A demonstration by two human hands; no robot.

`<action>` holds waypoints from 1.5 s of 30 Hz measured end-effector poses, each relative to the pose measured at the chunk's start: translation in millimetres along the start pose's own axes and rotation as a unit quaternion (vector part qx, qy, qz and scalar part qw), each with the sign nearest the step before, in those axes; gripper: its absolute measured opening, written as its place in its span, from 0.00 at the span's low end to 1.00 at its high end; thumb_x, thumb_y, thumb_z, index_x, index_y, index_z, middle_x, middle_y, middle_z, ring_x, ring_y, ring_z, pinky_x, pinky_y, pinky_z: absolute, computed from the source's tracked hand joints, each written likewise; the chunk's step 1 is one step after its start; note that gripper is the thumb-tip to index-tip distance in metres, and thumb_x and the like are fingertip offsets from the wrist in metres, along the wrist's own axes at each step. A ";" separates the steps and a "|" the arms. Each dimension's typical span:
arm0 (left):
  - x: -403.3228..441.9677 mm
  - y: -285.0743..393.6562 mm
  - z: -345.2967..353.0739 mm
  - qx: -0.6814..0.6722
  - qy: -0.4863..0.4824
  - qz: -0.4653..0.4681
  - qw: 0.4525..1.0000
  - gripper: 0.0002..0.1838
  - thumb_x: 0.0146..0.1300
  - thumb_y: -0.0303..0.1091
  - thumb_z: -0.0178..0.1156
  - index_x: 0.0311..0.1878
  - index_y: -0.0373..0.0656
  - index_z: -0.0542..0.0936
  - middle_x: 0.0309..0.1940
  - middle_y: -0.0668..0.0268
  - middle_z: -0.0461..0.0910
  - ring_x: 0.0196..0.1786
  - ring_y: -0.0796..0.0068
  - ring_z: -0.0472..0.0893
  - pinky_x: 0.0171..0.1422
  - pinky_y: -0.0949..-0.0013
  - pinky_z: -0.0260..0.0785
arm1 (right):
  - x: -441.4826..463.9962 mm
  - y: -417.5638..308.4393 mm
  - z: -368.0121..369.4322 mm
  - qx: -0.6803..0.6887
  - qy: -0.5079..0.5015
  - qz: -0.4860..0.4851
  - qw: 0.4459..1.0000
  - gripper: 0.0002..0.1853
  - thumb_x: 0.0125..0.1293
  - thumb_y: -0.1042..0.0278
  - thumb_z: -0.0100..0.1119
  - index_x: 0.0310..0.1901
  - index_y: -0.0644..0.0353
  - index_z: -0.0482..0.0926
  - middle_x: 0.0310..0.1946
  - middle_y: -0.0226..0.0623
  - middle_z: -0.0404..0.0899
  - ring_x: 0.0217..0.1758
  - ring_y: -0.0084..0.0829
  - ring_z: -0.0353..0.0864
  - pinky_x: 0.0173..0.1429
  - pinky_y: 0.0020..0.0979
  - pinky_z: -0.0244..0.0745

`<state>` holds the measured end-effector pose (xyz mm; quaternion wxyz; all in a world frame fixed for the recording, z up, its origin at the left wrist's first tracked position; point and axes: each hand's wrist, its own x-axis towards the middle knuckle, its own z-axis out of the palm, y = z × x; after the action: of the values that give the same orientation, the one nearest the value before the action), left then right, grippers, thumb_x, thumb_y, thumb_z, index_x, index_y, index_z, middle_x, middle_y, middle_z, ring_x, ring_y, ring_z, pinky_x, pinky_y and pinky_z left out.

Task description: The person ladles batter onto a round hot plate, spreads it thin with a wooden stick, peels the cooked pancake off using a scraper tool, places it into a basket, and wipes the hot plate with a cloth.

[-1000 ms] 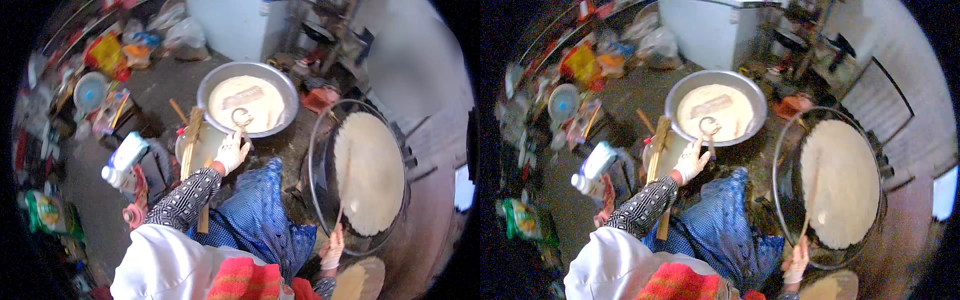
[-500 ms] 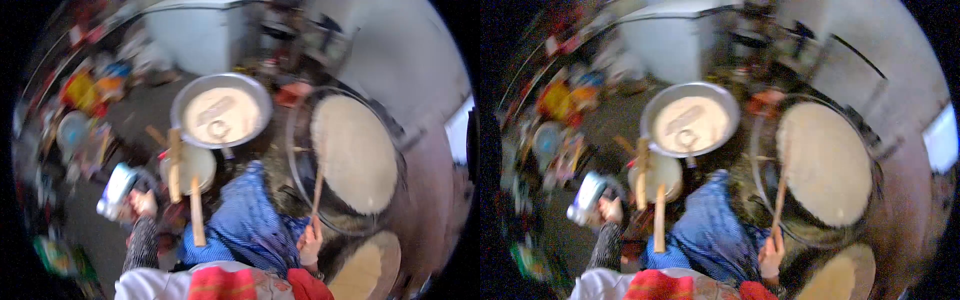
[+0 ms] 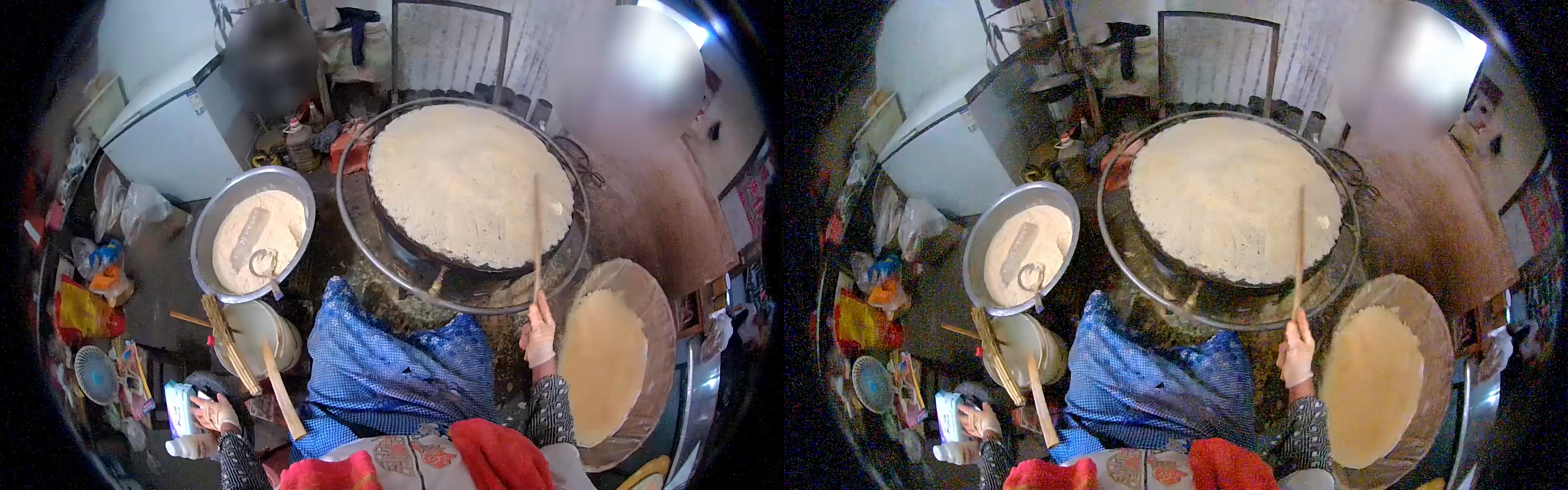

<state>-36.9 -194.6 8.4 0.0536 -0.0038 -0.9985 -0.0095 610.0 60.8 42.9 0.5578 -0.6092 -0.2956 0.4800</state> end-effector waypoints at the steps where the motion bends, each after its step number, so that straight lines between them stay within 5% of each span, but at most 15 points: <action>1: -16.1 11.9 -14.6 -0.043 0.061 0.112 0.991 0.45 0.59 0.39 0.65 0.76 0.49 0.52 0.72 0.47 0.56 0.72 0.43 0.59 0.75 0.49 0.53 | 6.1 8.0 -1.4 -0.032 -0.040 -0.029 0.998 0.26 0.74 0.67 0.52 0.72 0.48 0.64 0.18 0.18 0.69 0.12 0.13 0.59 0.13 0.20 0.56; 4: -56.9 63.0 -45.2 -0.169 0.162 0.381 0.894 0.42 0.59 0.34 0.64 0.75 0.46 0.56 0.72 0.46 0.55 0.71 0.44 0.58 0.75 0.48 0.52 | -1.5 14.9 25.1 -0.103 -0.133 0.035 0.985 0.23 0.71 0.67 0.58 0.67 0.54 0.72 0.45 0.33 0.83 0.31 0.16 0.77 0.33 0.21 0.74; 9: -164.5 218.6 -66.6 -0.296 0.065 0.632 0.713 0.38 0.56 0.26 0.62 0.71 0.42 0.62 0.68 0.42 0.59 0.71 0.40 0.58 0.76 0.46 0.51 | -36.1 15.6 106.7 -0.147 -0.278 -0.120 0.941 0.24 0.70 0.67 0.56 0.68 0.51 0.71 0.68 0.41 0.69 0.71 0.33 0.67 0.71 0.34 0.66; 11: -189.6 287.4 -35.9 -0.248 0.006 0.725 0.642 0.39 0.54 0.26 0.63 0.71 0.40 0.61 0.68 0.42 0.59 0.72 0.41 0.57 0.76 0.43 0.51 | -31.4 38.6 107.4 -0.096 -0.270 -0.072 0.955 0.26 0.71 0.65 0.57 0.69 0.49 0.69 0.65 0.42 0.72 0.70 0.31 0.68 0.71 0.34 0.67; 13: -216.5 334.2 -50.6 -0.146 -0.025 0.800 0.581 0.40 0.52 0.29 0.65 0.71 0.42 0.62 0.70 0.45 0.57 0.74 0.42 0.54 0.78 0.43 0.47 | -28.4 16.8 94.0 -0.060 -0.212 0.018 0.975 0.30 0.68 0.65 0.63 0.71 0.49 0.68 0.44 0.26 0.83 0.33 0.16 0.77 0.39 0.23 0.75; 16: -218.3 392.9 -45.9 -0.010 0.019 0.827 0.563 0.50 0.44 0.40 0.74 0.71 0.43 0.60 0.74 0.51 0.53 0.77 0.46 0.48 0.81 0.45 0.34 | -0.7 1.1 50.7 -0.041 -0.003 -0.135 0.990 0.28 0.69 0.62 0.62 0.69 0.49 0.70 0.36 0.22 0.82 0.22 0.12 0.68 0.24 0.20 0.68; 19: -204.0 442.7 -10.9 0.056 -0.006 0.825 0.562 0.39 0.42 0.40 0.74 0.61 0.43 0.75 0.66 0.53 0.66 0.76 0.48 0.53 0.81 0.45 0.34 | 1.3 -19.5 14.8 0.011 0.002 0.006 1.000 0.27 0.70 0.61 0.60 0.70 0.43 0.69 0.34 0.22 0.81 0.20 0.12 0.68 0.22 0.20 0.67; 21: -230.9 448.2 -19.9 0.227 0.074 0.819 0.522 0.14 0.54 0.41 0.62 0.42 0.49 0.88 0.49 0.61 0.83 0.67 0.59 0.70 0.80 0.51 0.40 | -0.5 17.0 12.9 -0.077 -0.010 0.007 0.997 0.27 0.71 0.60 0.58 0.70 0.40 0.68 0.31 0.20 0.80 0.19 0.13 0.67 0.20 0.20 0.65; 23: -226.1 449.8 27.6 0.194 0.141 0.839 0.489 0.15 0.60 0.42 0.57 0.44 0.53 0.88 0.48 0.67 0.84 0.63 0.66 0.74 0.76 0.57 0.47 | -33.4 0.9 36.7 -0.097 -0.100 0.072 0.988 0.26 0.73 0.61 0.55 0.71 0.41 0.67 0.28 0.19 0.75 0.18 0.14 0.66 0.22 0.22 0.64; 28: -318.7 380.3 -33.5 0.192 0.005 0.844 0.501 0.12 0.57 0.49 0.62 0.35 0.56 0.88 0.32 0.72 0.87 0.37 0.70 0.85 0.37 0.60 0.70 | -77.2 21.6 108.5 0.022 -0.277 0.155 0.948 0.27 0.73 0.63 0.55 0.72 0.45 0.65 0.20 0.17 0.67 0.15 0.12 0.60 0.19 0.20 0.58; 30: -370.3 349.6 -77.5 0.203 -0.045 0.828 0.521 0.11 0.61 0.48 0.59 0.36 0.56 0.87 0.29 0.70 0.84 0.34 0.67 0.84 0.37 0.58 0.68 | -88.0 -1.1 120.2 0.015 -0.262 0.132 0.956 0.28 0.71 0.64 0.58 0.71 0.52 0.66 0.22 0.21 0.72 0.16 0.13 0.64 0.18 0.20 0.59; 33: -408.3 297.4 -53.5 -0.117 0.060 0.892 0.433 0.14 0.53 0.43 0.62 0.38 0.45 0.79 0.39 0.59 0.79 0.44 0.60 0.78 0.53 0.56 0.68 | -60.8 -5.7 90.4 -0.002 -0.119 -0.049 0.992 0.25 0.68 0.63 0.60 0.65 0.56 0.72 0.33 0.26 0.79 0.22 0.14 0.70 0.25 0.22 0.67; 35: -406.3 258.0 -96.2 -0.041 -0.184 0.928 0.322 0.20 0.63 0.45 0.57 0.52 0.40 0.76 0.44 0.55 0.77 0.53 0.56 0.76 0.58 0.53 0.67 | -45.4 -14.6 60.6 0.043 -0.041 -0.073 0.996 0.26 0.70 0.58 0.57 0.68 0.56 0.69 0.29 0.24 0.77 0.20 0.13 0.67 0.21 0.22 0.64; 36: -396.2 227.8 -81.6 -0.209 -0.213 0.907 0.297 0.18 0.66 0.46 0.55 0.48 0.41 0.79 0.41 0.56 0.78 0.49 0.52 0.77 0.56 0.52 0.69 | -43.9 -11.1 44.2 0.052 -0.017 -0.077 0.995 0.29 0.71 0.55 0.57 0.70 0.54 0.66 0.20 0.23 0.71 0.14 0.14 0.62 0.16 0.23 0.58; 45: -325.0 182.3 -108.4 -0.143 -0.349 0.850 0.369 0.16 0.69 0.47 0.54 0.40 0.45 0.82 0.36 0.60 0.83 0.44 0.55 0.81 0.49 0.56 0.74 | -83.3 -13.6 82.6 0.094 -0.120 0.026 0.988 0.30 0.73 0.60 0.54 0.74 0.45 0.60 0.13 0.26 0.66 0.11 0.20 0.64 0.14 0.24 0.60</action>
<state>299.3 -16.6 84.8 -0.3211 -0.8608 -0.3821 -0.0996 506.5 21.7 84.1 0.5603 -0.4999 -0.2977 0.5895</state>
